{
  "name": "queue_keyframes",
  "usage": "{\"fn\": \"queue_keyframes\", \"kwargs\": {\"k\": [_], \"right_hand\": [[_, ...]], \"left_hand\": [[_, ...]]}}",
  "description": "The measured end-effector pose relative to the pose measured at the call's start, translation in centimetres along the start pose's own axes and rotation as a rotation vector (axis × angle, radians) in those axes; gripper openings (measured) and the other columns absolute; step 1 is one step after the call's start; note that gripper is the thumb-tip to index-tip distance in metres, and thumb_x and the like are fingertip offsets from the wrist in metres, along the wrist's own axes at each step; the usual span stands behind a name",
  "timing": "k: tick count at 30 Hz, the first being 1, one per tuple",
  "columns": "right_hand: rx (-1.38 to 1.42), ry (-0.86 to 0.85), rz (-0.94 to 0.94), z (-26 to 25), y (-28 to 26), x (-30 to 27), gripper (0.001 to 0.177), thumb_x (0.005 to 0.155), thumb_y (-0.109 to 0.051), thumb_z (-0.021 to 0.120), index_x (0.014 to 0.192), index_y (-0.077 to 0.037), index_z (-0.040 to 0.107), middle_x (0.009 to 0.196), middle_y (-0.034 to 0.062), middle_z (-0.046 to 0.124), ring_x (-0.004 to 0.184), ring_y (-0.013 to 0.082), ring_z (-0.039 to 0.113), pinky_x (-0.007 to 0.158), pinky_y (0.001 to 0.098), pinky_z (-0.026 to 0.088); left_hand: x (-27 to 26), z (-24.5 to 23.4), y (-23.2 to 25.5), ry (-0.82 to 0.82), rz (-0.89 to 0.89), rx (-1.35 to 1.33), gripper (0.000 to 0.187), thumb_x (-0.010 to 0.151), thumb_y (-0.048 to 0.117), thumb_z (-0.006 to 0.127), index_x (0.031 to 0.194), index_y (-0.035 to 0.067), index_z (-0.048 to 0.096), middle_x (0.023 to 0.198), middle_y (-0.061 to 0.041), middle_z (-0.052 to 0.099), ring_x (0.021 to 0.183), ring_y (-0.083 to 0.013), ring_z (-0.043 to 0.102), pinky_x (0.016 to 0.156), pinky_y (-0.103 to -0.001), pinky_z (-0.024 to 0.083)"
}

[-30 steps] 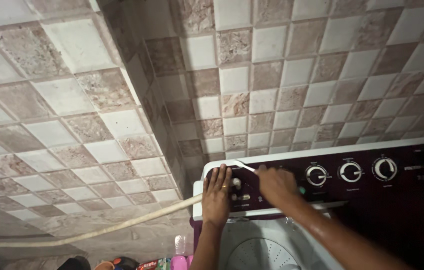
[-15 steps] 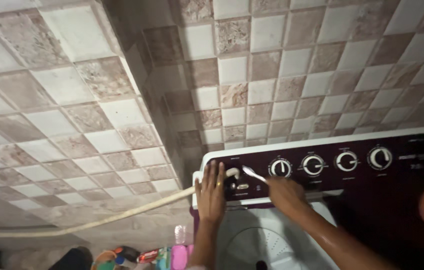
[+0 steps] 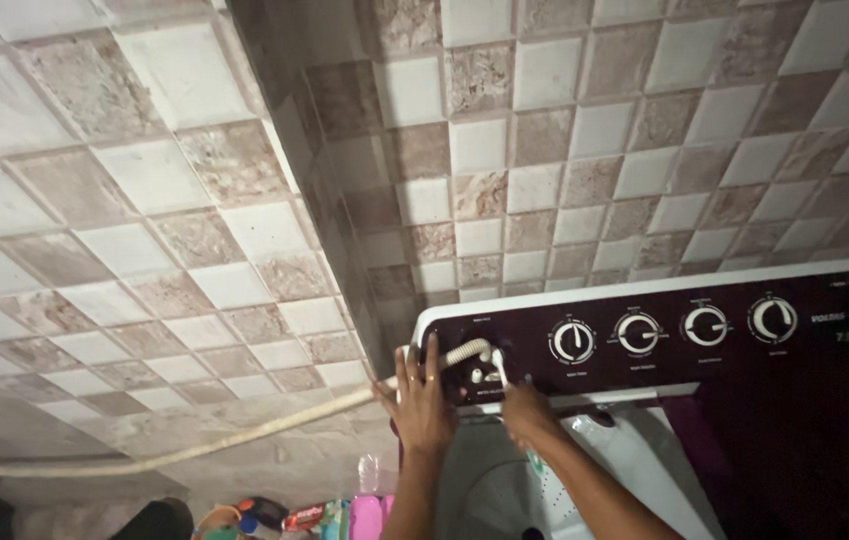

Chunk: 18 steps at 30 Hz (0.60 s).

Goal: The person cleans the top control panel of a top-loading washing machine using a toothbrush and a scrubbing pad. They pour water from a cup into the machine's drum and scrub the control panel and water inlet area.

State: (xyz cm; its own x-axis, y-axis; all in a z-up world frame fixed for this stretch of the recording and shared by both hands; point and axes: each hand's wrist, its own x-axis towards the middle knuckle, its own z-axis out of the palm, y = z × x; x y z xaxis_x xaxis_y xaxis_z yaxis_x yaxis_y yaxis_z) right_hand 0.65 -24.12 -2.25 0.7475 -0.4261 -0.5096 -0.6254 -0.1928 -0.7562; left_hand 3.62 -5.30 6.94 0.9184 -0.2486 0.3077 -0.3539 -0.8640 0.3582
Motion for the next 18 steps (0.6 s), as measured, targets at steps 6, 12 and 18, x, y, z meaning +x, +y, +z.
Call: {"fn": "queue_keyframes", "kwargs": {"k": [6, 12, 18], "right_hand": [[-0.678, -0.005, -0.478, -4.7, 2.6, 2.0, 0.029, 0.090, -0.010, 0.053, 0.105, -0.003, 0.076, 0.085, 0.0248, 0.078, 0.077, 0.0337, 0.078, 0.066, 0.0447, 0.055], [-0.554, 0.004, -0.169, -3.3, -3.0, -4.2, 0.032, 0.097, -0.011, 0.047, 0.113, 0.004, 0.071, 0.075, 0.0279, 0.074, 0.060, 0.0362, 0.075, 0.056, 0.0470, 0.057], [-0.523, -0.071, -0.190, -3.2, -5.0, -4.4, 0.032, 0.101, -0.016, 0.044, 0.115, 0.001, 0.068, 0.068, 0.0196, 0.067, 0.052, 0.0286, 0.065, 0.049, 0.0432, 0.050]], "left_hand": [[1.7, -1.7, 0.8, -0.172, -0.056, 0.016, 0.116, 0.067, 0.041, 0.088, 0.160, 0.029, 0.021, 0.166, -0.001, 0.027, 0.154, -0.0191, 0.024, 0.122, -0.074, 0.003], [-0.3, 2.8, -0.5, 0.094, -0.154, -0.040, 0.100, 0.074, 0.038, 0.081, 0.156, 0.021, 0.026, 0.165, -0.004, 0.024, 0.154, -0.0265, 0.020, 0.116, -0.078, 0.006], [-5.6, 7.3, -1.8, 0.266, 0.187, 0.044, 0.076, 0.087, 0.031, 0.064, 0.156, 0.027, 0.031, 0.165, -0.007, 0.022, 0.152, -0.0286, 0.019, 0.111, -0.077, 0.009]]}}
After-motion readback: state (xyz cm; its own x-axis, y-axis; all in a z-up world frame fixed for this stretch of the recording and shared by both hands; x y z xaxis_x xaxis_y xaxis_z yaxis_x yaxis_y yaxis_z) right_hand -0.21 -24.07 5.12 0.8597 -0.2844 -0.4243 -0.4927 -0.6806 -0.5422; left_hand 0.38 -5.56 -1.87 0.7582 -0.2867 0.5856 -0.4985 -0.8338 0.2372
